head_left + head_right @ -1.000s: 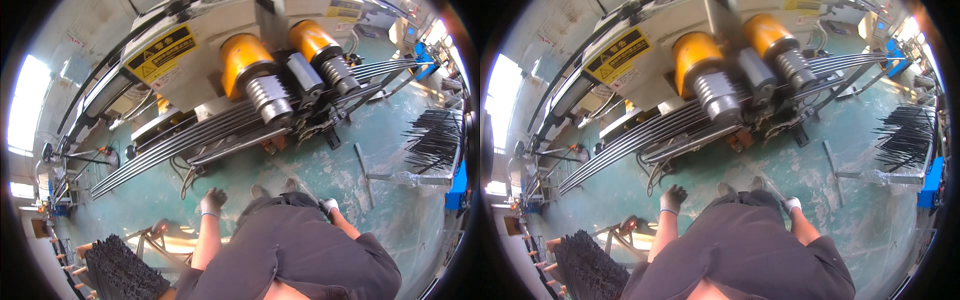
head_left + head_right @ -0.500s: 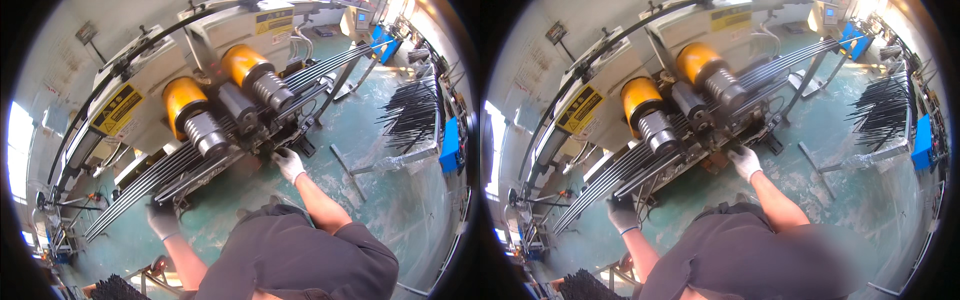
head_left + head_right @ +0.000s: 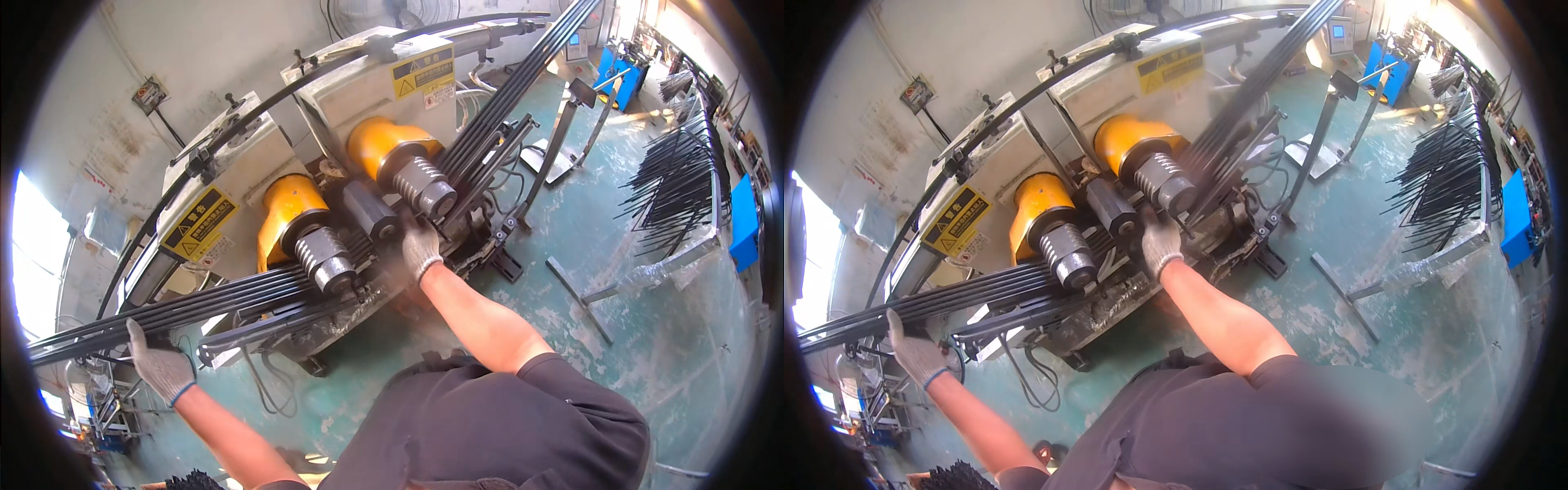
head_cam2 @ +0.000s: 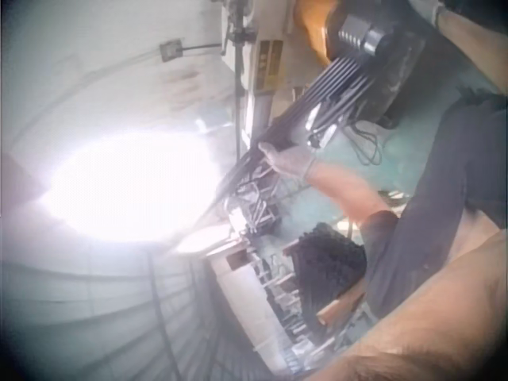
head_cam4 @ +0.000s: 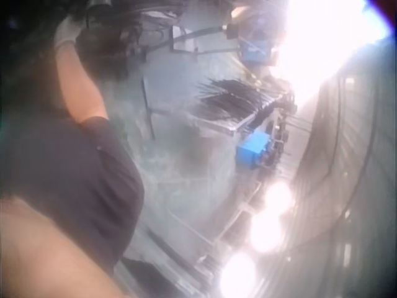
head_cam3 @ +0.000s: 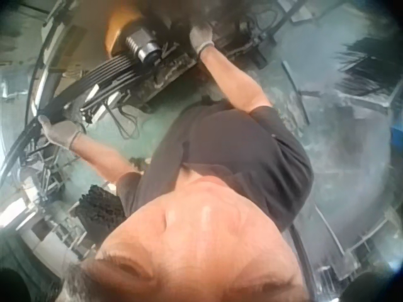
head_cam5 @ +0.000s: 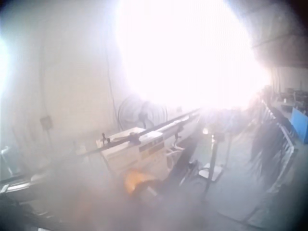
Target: The person feeds long metal rods into a bending machine, bends them, and stacks the finished pieces. The person also measures a rod with a tape measure and places it on a wooden board before continuing to bend more rods.
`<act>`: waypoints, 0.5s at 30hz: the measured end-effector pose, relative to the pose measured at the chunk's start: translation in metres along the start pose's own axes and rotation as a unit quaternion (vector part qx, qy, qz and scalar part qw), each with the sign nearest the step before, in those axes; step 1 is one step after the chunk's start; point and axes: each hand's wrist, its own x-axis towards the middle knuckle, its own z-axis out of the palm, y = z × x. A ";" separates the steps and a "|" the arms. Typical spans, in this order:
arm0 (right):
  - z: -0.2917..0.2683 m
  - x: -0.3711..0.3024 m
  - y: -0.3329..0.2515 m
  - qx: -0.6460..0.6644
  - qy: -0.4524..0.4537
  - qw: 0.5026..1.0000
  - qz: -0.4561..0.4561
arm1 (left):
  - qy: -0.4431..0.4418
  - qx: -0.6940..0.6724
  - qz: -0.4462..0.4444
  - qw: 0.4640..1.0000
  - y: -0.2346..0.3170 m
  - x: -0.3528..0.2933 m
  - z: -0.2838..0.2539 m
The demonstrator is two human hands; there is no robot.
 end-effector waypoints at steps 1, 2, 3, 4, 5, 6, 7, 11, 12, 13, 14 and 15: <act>0.001 0.000 -0.008 0.059 -0.004 0.998 0.000 | 0.014 0.051 0.020 0.998 0.011 0.009 0.008; 0.003 0.002 -0.015 0.051 -0.007 0.999 0.002 | 0.025 0.097 0.040 0.994 0.020 0.021 0.009; 0.004 0.006 -0.020 0.041 -0.008 0.999 0.004 | -0.004 0.089 0.060 0.994 0.026 0.023 0.025; 0.005 0.009 -0.023 0.032 -0.009 0.999 0.007 | -0.004 0.102 0.031 0.994 0.036 0.018 0.043; 0.002 0.018 -0.014 0.096 -0.031 0.995 0.027 | -0.008 0.115 0.001 0.993 0.044 0.007 0.072; -0.003 0.034 0.007 0.160 -0.053 0.985 0.045 | -0.002 0.147 0.067 0.987 0.043 -0.002 0.102; -0.003 0.040 0.018 0.142 -0.071 0.987 0.015 | -0.029 0.144 0.073 0.986 0.043 -0.002 0.115; -0.005 0.045 0.037 -0.015 -0.103 0.987 -0.121 | -0.124 0.156 0.111 0.974 0.034 0.007 0.141; -0.006 0.041 0.030 -0.034 -0.097 0.987 -0.120 | -0.139 0.191 0.127 0.963 0.038 0.000 0.155; -0.004 0.038 0.024 0.038 -0.087 0.995 -0.042 | -0.153 0.225 0.143 0.952 0.042 -0.008 0.169; -0.006 0.039 0.019 0.076 -0.077 0.994 -0.008 | -0.160 0.248 0.172 0.940 0.040 -0.011 0.184; -0.007 0.040 0.015 0.116 -0.066 0.991 0.027 | -0.180 0.281 0.170 0.927 0.043 -0.013 0.196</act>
